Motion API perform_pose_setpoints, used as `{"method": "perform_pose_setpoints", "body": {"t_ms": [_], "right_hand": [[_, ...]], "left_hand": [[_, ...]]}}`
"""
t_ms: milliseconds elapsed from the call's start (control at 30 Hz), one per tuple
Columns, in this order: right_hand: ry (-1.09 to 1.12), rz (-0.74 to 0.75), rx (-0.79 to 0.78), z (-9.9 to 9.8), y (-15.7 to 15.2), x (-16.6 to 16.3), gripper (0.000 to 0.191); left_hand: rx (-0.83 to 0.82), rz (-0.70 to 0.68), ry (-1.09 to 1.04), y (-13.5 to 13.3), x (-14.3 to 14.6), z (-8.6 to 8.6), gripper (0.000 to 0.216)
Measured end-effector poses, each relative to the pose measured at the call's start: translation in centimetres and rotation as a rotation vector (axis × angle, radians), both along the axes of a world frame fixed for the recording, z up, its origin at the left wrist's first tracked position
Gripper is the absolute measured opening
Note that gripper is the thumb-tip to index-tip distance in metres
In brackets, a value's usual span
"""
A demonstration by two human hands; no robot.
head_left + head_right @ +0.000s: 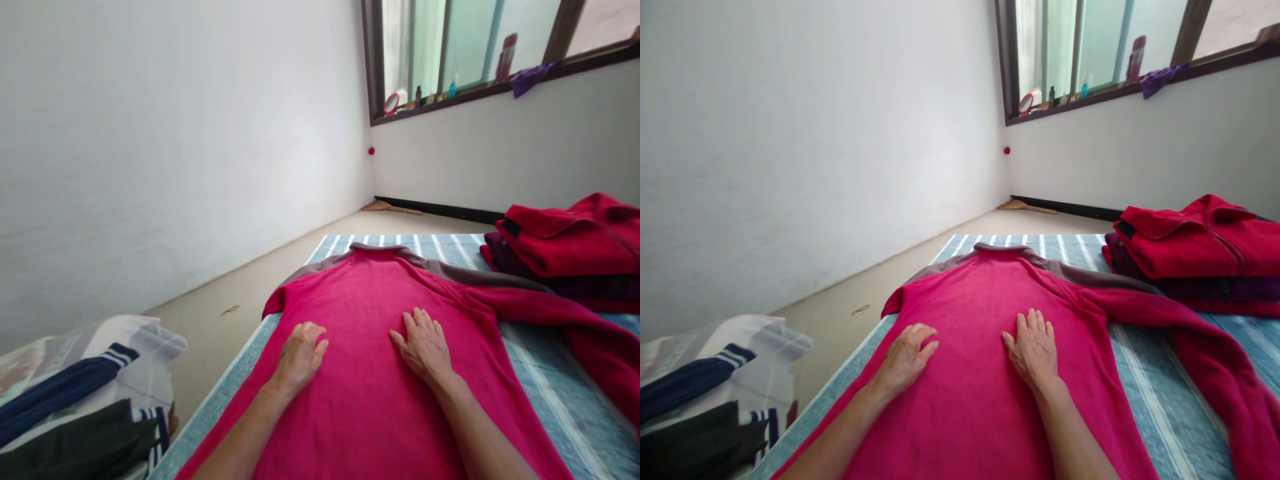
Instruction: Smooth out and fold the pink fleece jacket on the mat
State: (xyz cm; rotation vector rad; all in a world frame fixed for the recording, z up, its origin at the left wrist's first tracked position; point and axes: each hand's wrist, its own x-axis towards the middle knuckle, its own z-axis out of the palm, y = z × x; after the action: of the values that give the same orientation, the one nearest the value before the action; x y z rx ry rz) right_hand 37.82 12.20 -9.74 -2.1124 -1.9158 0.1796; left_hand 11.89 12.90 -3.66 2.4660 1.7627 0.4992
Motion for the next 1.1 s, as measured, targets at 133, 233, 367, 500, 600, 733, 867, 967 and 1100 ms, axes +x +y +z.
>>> {"method": "perform_pose_setpoints", "body": {"t_ms": [133,233,367,500,600,733,867,967,1100], "right_hand": [[0.013,0.001,0.008,0.2,0.0,0.2,0.054],[0.021,0.002,0.015,0.4,-0.1,0.4,0.051],[0.016,0.000,0.035,0.7,-0.1,0.4,0.048],[0.009,-0.009,0.042,0.8,0.0,0.3,0.045],[0.007,-0.011,0.044,0.9,0.0,0.2,0.045],[0.002,-0.009,0.046,0.9,0.0,0.2,0.043],[0.003,-0.006,0.041,1.0,0.1,0.2,0.042],[0.011,-0.003,0.033,1.1,0.0,0.2,0.043],[0.018,-0.005,0.017,1.2,0.0,0.2,0.044]], "left_hand": [[-0.069,-0.064,-0.220,3.4,4.7,-0.8,0.015],[-0.085,-0.072,-0.253,4.8,6.2,-2.1,0.015],[-0.084,-0.075,-0.309,5.0,5.9,-3.4,0.015],[-0.071,-0.108,-0.369,4.6,5.5,-3.9,0.015],[-0.059,-0.125,-0.393,4.4,5.6,-3.9,0.014],[-0.055,-0.129,-0.377,4.4,5.8,-3.7,0.014],[-0.025,-0.149,-0.306,4.3,6.0,-3.7,0.013],[0.000,-0.164,-0.265,4.3,6.2,-3.8,0.015],[0.056,-0.191,-0.164,4.1,6.5,-3.9,0.018]]}}
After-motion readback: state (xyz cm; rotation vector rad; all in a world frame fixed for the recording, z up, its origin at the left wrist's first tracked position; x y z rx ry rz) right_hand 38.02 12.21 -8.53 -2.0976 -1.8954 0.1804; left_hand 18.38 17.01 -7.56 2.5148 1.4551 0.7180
